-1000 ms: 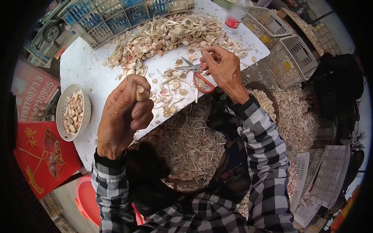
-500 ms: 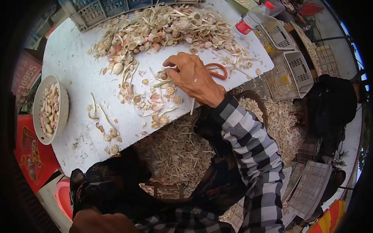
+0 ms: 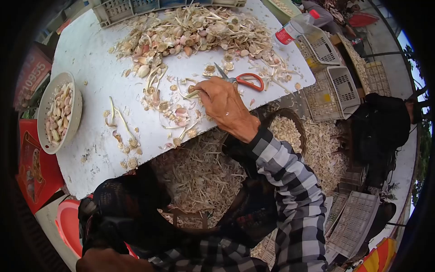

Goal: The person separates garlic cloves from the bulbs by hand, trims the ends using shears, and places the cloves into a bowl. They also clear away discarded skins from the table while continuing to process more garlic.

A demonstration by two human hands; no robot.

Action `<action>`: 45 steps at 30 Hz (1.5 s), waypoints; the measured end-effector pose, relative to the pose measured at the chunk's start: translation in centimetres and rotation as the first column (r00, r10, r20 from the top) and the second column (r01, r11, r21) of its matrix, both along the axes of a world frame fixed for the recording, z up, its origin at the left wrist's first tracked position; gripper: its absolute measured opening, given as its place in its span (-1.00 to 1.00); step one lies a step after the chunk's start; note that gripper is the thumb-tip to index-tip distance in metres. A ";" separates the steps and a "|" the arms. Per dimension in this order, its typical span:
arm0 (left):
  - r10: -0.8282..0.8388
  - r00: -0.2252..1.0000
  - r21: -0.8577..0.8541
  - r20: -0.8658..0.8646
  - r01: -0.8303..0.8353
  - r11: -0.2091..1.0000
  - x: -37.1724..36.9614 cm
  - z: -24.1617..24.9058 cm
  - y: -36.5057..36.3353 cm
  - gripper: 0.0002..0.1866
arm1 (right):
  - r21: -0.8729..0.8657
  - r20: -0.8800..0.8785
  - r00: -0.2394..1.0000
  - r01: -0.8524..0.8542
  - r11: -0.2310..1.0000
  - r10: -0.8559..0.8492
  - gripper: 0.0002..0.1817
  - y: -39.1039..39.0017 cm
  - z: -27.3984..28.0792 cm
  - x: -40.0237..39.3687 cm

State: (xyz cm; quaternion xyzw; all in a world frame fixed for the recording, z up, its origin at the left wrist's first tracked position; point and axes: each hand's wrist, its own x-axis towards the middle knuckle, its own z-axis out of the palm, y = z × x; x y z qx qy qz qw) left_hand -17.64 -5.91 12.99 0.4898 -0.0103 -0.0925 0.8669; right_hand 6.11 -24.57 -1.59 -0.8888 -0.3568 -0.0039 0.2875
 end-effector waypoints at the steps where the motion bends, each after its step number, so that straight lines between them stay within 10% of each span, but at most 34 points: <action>1: 0.004 1.000 0.022 -0.014 -0.004 1.000 -0.3 0.3 0.0 -0.81 | -0.012 0.033 0.999 -0.015 1.000 0.015 -0.80 0.4 -0.2 0.1; 4: 0.013 0.999 0.080 -0.039 -0.010 0.997 -0.3 1.0 0.5 -0.81 | -0.064 0.109 0.992 -0.062 0.996 0.069 -0.78 1.2 -0.4 0.1; 6: -0.155 0.837 -0.108 0.525 0.246 0.963 2.3 -1.8 2.0 -0.72 | -0.161 0.116 0.991 -0.049 0.986 0.069 -0.78 2.1 0.0 -0.8; 10: 0.020 0.974 -0.597 0.227 0.123 0.793 7.9 -3.6 6.0 -0.73 | -0.251 -0.032 0.993 -0.117 0.961 0.112 -0.79 1.3 -0.4 -4.5; 14: 0.255 0.965 -0.519 -0.051 -0.244 0.819 12.4 -7.7 9.9 -0.81 | -0.255 -0.348 0.894 -0.380 0.889 0.282 -0.78 1.2 2.9 -6.3; 18: 0.393 0.837 -0.452 -0.381 -0.540 0.710 15.3 -8.0 9.8 -0.76 | -0.118 -0.131 0.990 -0.071 0.991 0.055 -0.76 6.1 3.3 -1.6; 22: 0.611 0.766 -0.260 -0.201 -0.643 0.720 18.4 -7.8 10.1 -0.73 | 0.119 0.213 0.965 -0.182 0.976 0.154 -0.82 11.8 -1.2 3.8; 26: 0.643 0.747 -0.197 -0.170 -0.665 0.720 19.3 -8.9 9.8 -0.76 | -0.121 0.355 0.909 -0.187 0.975 0.218 -0.81 13.1 -3.0 4.2; 31: 0.348 0.860 -0.390 -0.374 -0.486 0.782 18.3 -12.7 7.4 -0.84 | -0.134 0.150 0.980 -0.114 0.984 0.134 -0.78 8.3 -1.7 2.4; 34: 0.284 0.906 -0.142 -0.314 -0.340 0.930 18.4 -13.4 5.5 -0.85 | -0.058 -0.002 0.998 -0.068 0.996 0.068 -0.72 5.8 0.3 1.8; 37: 0.206 0.961 0.187 -0.185 -0.172 0.967 18.4 -13.9 3.4 -0.73 | 0.319 -0.692 0.720 0.245 0.916 0.049 -0.60 4.3 2.5 0.3; 45: 0.099 0.992 0.277 -0.074 -0.075 0.958 18.6 -14.8 2.3 -0.76 | 0.487 -0.761 0.598 0.267 0.832 0.253 -0.56 3.9 3.8 -1.0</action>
